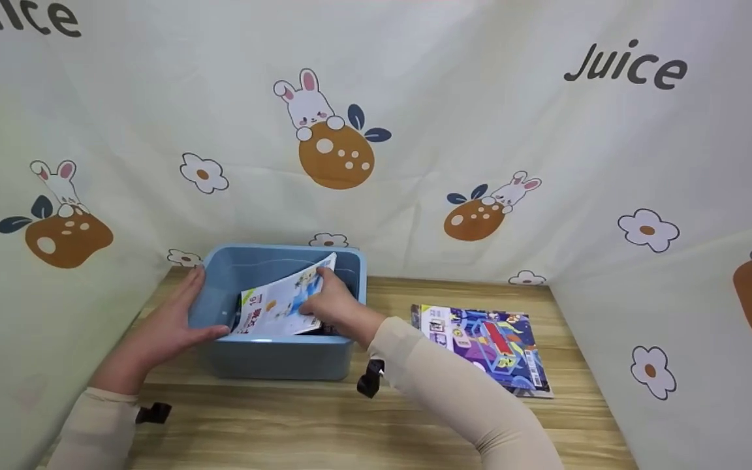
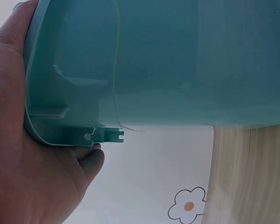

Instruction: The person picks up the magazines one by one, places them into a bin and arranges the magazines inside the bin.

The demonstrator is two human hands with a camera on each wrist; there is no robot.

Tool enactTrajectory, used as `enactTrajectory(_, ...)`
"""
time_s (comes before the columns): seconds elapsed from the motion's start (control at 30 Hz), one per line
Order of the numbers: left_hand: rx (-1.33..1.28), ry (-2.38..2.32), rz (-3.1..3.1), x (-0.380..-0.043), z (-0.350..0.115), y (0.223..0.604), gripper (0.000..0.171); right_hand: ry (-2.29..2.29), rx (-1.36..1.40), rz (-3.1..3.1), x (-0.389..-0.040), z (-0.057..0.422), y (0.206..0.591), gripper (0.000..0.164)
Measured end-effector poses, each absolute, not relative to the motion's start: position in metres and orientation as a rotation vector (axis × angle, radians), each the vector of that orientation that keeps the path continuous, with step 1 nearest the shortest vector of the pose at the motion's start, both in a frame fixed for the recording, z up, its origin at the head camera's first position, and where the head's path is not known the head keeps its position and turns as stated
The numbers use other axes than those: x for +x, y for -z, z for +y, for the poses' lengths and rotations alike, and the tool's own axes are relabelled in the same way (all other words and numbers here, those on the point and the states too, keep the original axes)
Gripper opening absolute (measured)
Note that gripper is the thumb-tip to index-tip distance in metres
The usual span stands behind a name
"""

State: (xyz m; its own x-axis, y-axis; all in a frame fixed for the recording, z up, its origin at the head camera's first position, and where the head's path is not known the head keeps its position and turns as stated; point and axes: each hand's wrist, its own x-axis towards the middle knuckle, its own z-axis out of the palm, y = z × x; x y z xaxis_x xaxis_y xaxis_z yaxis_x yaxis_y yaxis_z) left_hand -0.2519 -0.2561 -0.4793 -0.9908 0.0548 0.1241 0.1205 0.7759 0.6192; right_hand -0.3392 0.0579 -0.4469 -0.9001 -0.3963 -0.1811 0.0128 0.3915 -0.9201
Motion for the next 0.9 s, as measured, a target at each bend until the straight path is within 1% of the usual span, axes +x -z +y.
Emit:
enactTrajectory(0.47,-0.137,1.023,-2.879,-0.2547,-0.2502,0.4812,0.147,1.419,-0.324,2.363,-0.3395,0.0652,0.4481,0.095)
enactTrajectory(0.63,-0.141,1.024,-2.882,-0.2562,-0.2496,0.482,0.147,1.493,-0.338,2.361,-0.3401,0.0654,0.4478,0.096)
enactTrajectory(0.77,-0.139,1.012,-2.887,-0.2538,-0.2534,0.4813,0.147,1.672,-0.353,2.344,-0.3419,0.0607,0.4471,0.09)
enactTrajectory(0.9,-0.132,1.006,-2.882,-0.2528,-0.256,0.4809,0.147,1.777,-0.344,2.385,-0.3452,0.0627,0.4406,0.076)
